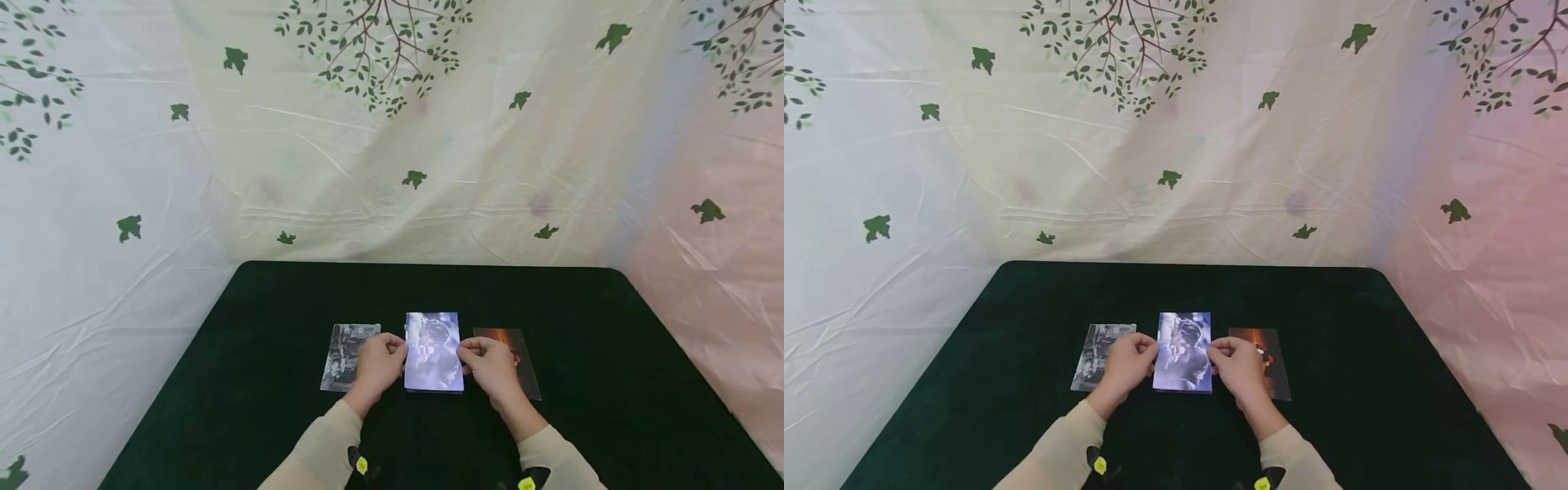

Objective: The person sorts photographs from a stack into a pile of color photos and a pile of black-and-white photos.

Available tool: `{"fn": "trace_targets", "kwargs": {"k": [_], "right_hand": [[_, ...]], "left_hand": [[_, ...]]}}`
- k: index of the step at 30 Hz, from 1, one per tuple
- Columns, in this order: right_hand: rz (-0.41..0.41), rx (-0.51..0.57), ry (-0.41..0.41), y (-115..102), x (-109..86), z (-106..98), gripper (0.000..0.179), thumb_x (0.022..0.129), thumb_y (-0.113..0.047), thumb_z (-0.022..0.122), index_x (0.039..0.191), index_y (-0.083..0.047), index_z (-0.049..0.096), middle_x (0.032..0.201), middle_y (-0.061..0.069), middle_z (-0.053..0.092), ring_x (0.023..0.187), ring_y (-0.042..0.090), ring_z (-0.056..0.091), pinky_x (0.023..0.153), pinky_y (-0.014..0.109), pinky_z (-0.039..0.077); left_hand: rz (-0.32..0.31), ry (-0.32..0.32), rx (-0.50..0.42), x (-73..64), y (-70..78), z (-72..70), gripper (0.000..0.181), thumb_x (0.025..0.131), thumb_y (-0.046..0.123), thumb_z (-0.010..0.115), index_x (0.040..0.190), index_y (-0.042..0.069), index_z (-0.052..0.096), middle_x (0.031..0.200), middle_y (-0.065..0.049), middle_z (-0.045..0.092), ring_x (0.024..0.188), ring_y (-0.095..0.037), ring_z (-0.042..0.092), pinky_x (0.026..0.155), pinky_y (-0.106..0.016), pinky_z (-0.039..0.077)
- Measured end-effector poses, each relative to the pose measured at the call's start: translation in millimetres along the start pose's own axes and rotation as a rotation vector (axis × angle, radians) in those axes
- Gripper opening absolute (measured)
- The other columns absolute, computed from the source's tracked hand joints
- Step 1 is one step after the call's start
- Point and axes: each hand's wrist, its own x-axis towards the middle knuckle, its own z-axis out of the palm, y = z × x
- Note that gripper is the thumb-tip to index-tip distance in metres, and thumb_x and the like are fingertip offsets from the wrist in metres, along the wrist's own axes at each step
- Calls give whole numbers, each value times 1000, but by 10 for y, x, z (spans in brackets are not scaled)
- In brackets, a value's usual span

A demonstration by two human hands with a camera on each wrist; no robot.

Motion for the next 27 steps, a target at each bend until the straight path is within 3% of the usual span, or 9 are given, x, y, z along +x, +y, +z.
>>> {"fn": "trace_targets", "kwargs": {"k": [5,8,15,20,27], "right_hand": [[23,5,13,25,-4,-187,25,92,-25,65,110,-7,67,94,10,65,73,21,62,62,30,49],[16,-10,36,60,-18,-323,30,92,-28,66,112,-6,67,97,10,64,75,20,62,63,29,51],[-13,-74,81,166,-19,-665,36,91,-34,66,113,-5,68,97,11,65,76,18,63,60,27,52],[-58,-167,108,268,21,-901,36,93,-36,63,113,-6,69,97,10,67,76,17,62,58,26,49],[-85,-262,136,362,88,-1025,36,93,-37,63,111,-7,70,94,9,68,75,17,61,56,27,47]], "left_hand": [[-1,13,-163,-11,114,140,7,90,10,65,88,4,68,68,-3,62,53,-13,59,48,-27,50],[12,40,-207,-28,174,272,6,89,9,66,87,4,69,65,-2,62,51,-11,58,48,-26,50],[43,119,-197,-63,304,676,7,86,9,69,80,10,71,59,5,61,48,-8,57,46,-25,47],[30,122,-198,-74,392,951,8,86,9,70,79,10,72,60,6,60,48,-6,57,46,-23,47],[36,123,-120,-30,421,1163,9,86,9,69,78,9,74,60,8,63,45,-2,55,46,-20,47]]}}
